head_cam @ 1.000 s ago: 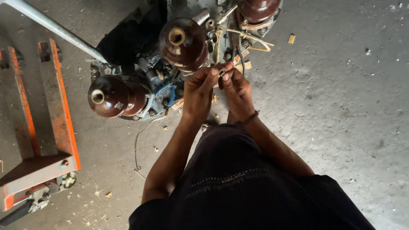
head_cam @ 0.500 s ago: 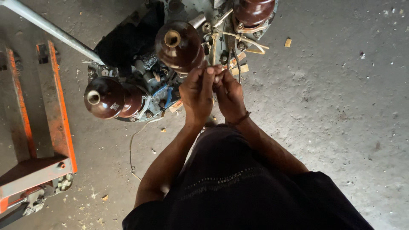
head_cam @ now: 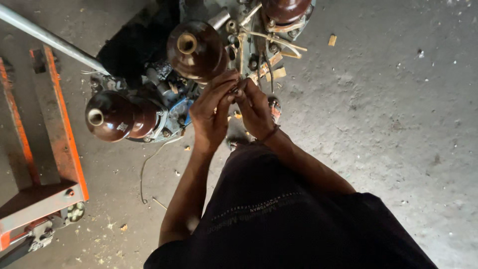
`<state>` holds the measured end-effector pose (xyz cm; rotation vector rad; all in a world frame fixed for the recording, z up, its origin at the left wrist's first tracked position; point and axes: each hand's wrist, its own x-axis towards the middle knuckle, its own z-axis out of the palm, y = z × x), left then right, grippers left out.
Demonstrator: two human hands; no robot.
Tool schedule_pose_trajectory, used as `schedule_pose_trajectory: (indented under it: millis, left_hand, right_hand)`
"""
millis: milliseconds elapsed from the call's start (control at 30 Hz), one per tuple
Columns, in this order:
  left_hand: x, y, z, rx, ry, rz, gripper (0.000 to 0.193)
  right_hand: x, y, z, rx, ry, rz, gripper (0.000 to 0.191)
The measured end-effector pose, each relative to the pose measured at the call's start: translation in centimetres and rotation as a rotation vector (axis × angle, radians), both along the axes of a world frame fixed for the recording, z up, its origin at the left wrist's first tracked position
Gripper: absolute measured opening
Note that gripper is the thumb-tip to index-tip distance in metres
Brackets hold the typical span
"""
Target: The person kneels over an electrical component with porcelain bushings on the workshop floor and removes small metal fittings and fasteners from it. They use pliers to grip and turn parts, work pieces loose by hand, and set removed hardware aside.
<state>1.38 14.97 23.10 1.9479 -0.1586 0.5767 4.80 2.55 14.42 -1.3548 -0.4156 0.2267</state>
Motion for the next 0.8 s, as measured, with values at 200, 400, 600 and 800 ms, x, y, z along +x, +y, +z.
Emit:
schedule_pose_trajectory:
  millis: [200, 400, 600, 800]
  left_hand:
    - [-0.4, 0.4, -0.5, -0.015, 0.206, 0.058, 0.021]
    - [0.0, 0.2, -0.4, 0.026, 0.118, 0.156, 0.021]
    - [0.8, 0.1, -0.4, 0.08, 0.039, 0.2, 0.021]
    - [0.6, 0.4, -0.9, 0.234, -0.048, 0.245, 0.023]
  right_hand:
    - [-0.1, 0.6, -0.8, 0.079, 0.107, 0.097, 0.039]
    - [-0.1, 0.9, -1.9, 0.01, 0.041, 0.099, 0.039]
    - [0.7, 0.5, -1.6, -0.119, 0.073, 0.089, 0.035]
    - [1.4, 0.3, 1.1, -0.005, 0.108, 0.138, 0.035]
